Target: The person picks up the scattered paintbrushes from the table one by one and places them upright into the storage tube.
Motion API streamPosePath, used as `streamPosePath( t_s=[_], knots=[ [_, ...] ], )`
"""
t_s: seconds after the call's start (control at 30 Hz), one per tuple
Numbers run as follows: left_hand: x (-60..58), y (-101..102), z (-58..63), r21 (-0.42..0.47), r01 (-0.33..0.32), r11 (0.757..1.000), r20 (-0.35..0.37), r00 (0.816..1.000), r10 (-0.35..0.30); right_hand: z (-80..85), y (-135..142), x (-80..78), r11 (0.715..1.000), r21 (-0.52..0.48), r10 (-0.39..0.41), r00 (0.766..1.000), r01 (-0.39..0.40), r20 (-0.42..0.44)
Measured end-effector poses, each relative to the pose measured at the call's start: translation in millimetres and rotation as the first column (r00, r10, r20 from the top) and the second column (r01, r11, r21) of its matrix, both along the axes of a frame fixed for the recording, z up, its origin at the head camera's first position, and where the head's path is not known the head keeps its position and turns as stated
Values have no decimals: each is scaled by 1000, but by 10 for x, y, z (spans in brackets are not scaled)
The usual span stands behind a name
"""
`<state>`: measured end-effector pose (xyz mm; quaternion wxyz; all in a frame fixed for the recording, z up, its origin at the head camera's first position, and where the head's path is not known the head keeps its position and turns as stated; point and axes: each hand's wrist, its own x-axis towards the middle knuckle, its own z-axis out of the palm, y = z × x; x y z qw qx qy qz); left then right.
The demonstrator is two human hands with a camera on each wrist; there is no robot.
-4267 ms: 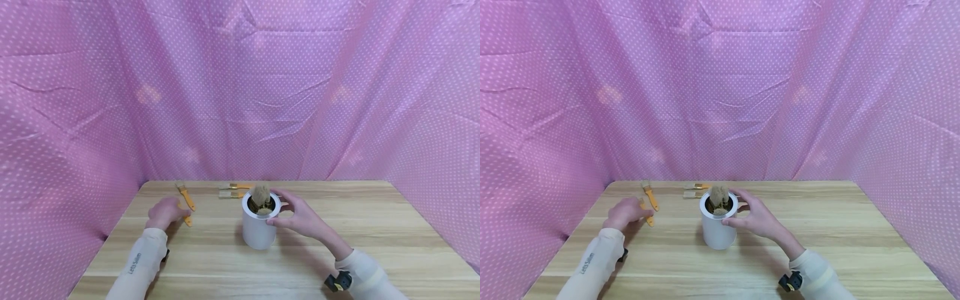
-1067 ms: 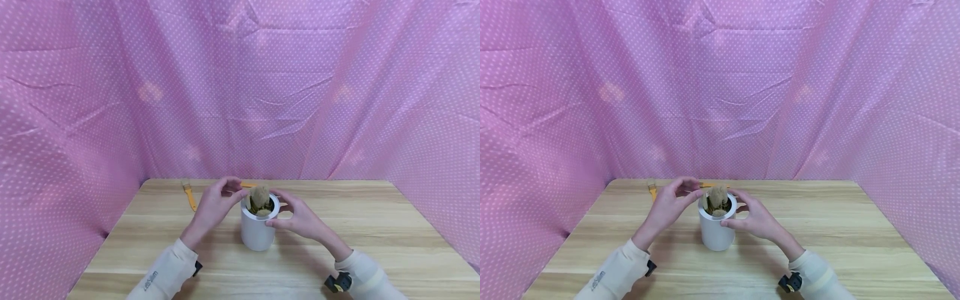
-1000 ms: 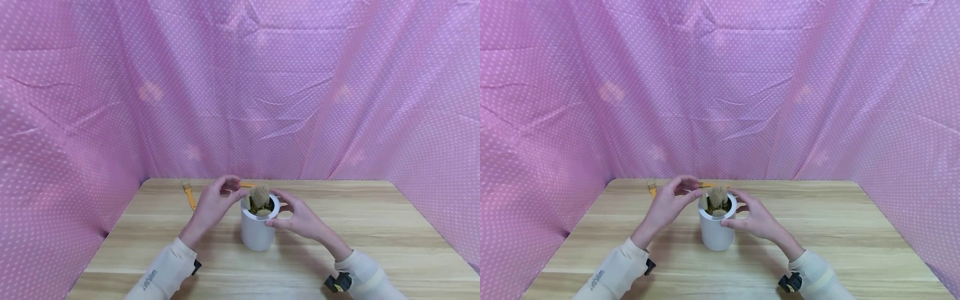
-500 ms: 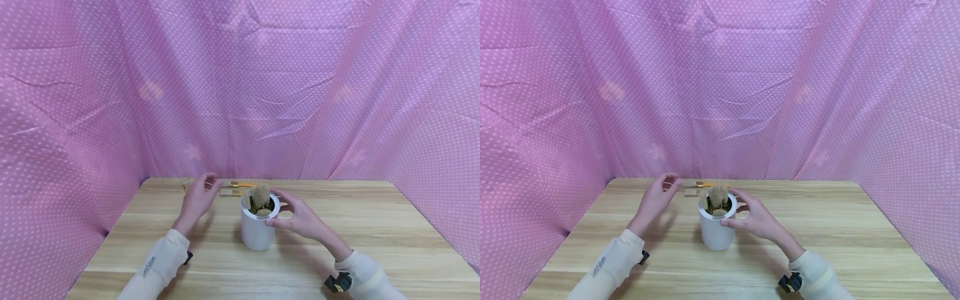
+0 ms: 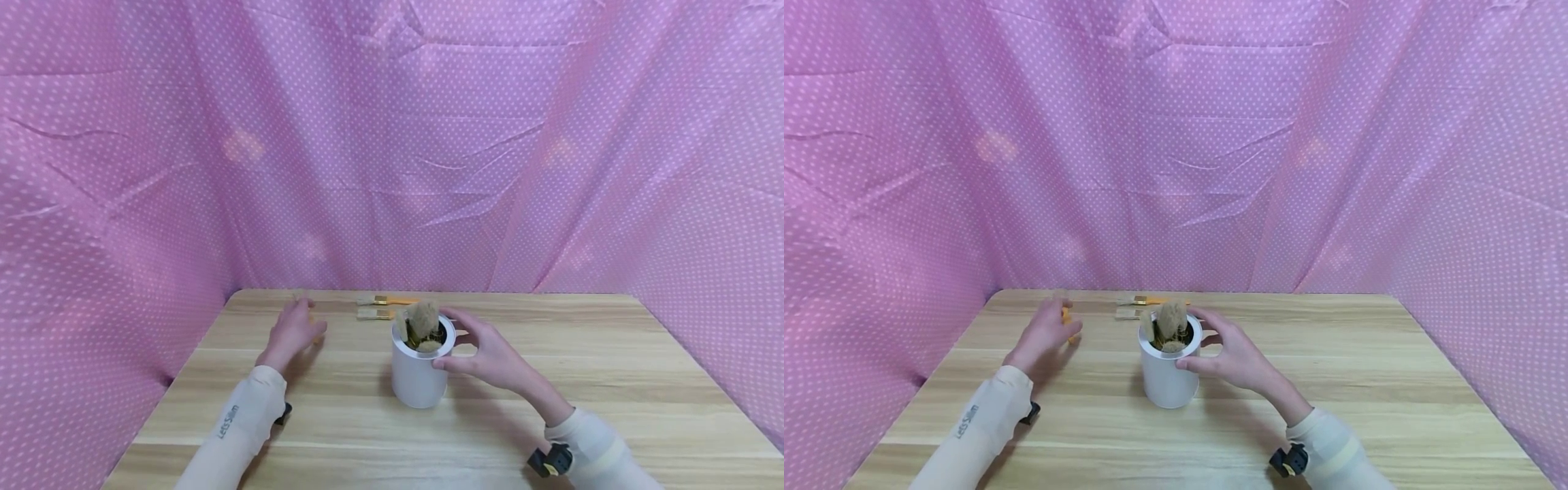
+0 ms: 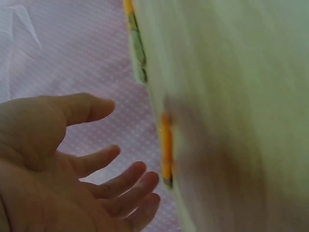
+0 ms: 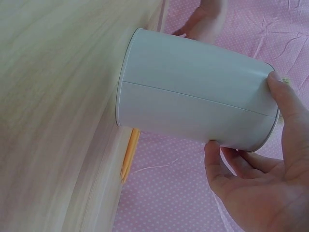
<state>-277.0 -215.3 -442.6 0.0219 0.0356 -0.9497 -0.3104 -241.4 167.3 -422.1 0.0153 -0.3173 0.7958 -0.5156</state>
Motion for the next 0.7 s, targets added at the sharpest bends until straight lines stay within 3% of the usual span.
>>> streamPosePath(
  t_s=[0.13, 0.27, 0.37, 0.7],
  knots=[
    [-7, -42, -69, -48, 13, 999, 91, 996, -8, 6, 0, 2, 1000, 8, -2, 1000, 2, 3],
    [-7, -56, -87, -86, 36, 996, 136, 990, -24, 170, -45, 117, 1000, 7, -2, 1000, 2, 11],
    [-16, -82, -93, -107, 48, 993, 138, 990, -32, 296, -76, 201, 1000, 13, -5, 1000, 4, 23],
    [-42, -222, -64, -79, 22, 997, 188, 982, -6, 287, -74, 188, 1000, 16, -1, 1000, 1, 26]
  ],
)
